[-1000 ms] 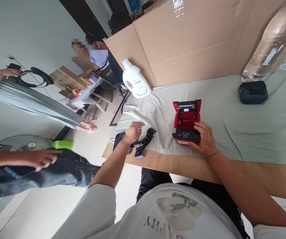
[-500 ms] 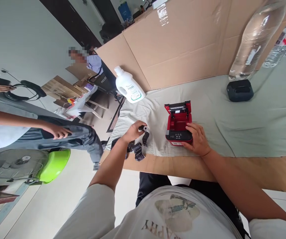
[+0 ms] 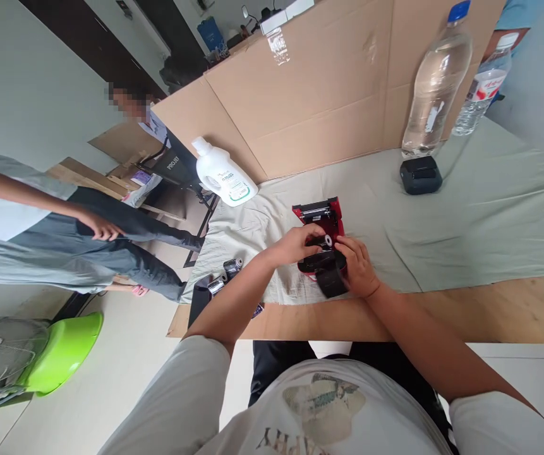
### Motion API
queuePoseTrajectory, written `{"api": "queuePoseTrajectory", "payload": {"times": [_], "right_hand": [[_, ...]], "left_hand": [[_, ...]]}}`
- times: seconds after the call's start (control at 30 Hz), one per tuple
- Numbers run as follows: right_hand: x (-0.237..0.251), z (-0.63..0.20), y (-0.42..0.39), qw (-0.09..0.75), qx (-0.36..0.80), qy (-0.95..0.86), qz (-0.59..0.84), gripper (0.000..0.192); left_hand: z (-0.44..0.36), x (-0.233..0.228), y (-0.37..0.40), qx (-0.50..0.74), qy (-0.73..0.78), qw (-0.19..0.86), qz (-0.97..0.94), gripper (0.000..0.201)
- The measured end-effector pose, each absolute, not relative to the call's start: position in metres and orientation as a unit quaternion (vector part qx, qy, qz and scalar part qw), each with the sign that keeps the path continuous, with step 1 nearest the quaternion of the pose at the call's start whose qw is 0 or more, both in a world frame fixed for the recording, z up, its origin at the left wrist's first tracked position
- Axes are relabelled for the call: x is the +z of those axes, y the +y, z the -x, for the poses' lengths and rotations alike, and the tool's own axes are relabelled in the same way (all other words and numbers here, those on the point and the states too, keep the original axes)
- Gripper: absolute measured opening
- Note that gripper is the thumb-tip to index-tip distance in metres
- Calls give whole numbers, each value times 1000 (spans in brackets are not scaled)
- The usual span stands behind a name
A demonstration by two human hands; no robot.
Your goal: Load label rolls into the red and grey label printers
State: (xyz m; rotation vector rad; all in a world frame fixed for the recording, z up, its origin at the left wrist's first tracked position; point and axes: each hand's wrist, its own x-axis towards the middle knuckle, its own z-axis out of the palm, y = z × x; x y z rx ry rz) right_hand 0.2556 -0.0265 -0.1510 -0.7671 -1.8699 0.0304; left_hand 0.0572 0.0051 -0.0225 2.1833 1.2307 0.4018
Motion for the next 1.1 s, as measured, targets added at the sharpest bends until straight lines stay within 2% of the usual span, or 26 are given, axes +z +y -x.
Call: {"api": "queuePoseTrajectory", "payload": {"times": [0.13,0.23,0.5,0.67,0.77,0.9,1.0,1.1], "right_hand": [[-149,-257,-27,539,0,-785,304,66],[-149,-257,-28,530,-6,-792,304,62],[-147,-256,-30,538,-18,-793,286,47],[-148,-255,-33,507,-12,-808,300,38],[-146,-255,-35,493,-34,-815,303,34],[-143,-254,-38,503,-75,-808,298,33],[-142,-252,-38,513,-80,-802,295,33],[-144,-251,-39,513,-80,-802,297,32]], "left_hand": [[-83,-34,25,-11,511,189,-839,34],[-87,-35,29,-75,512,151,-842,36],[-87,-35,28,-109,503,137,-847,32],[-93,-44,34,-107,525,119,-836,26],[-89,-50,31,-44,523,139,-840,25],[-74,-56,19,224,503,152,-821,24],[-61,-58,14,389,496,81,-772,37],[-53,-59,14,405,504,40,-762,55]]}}
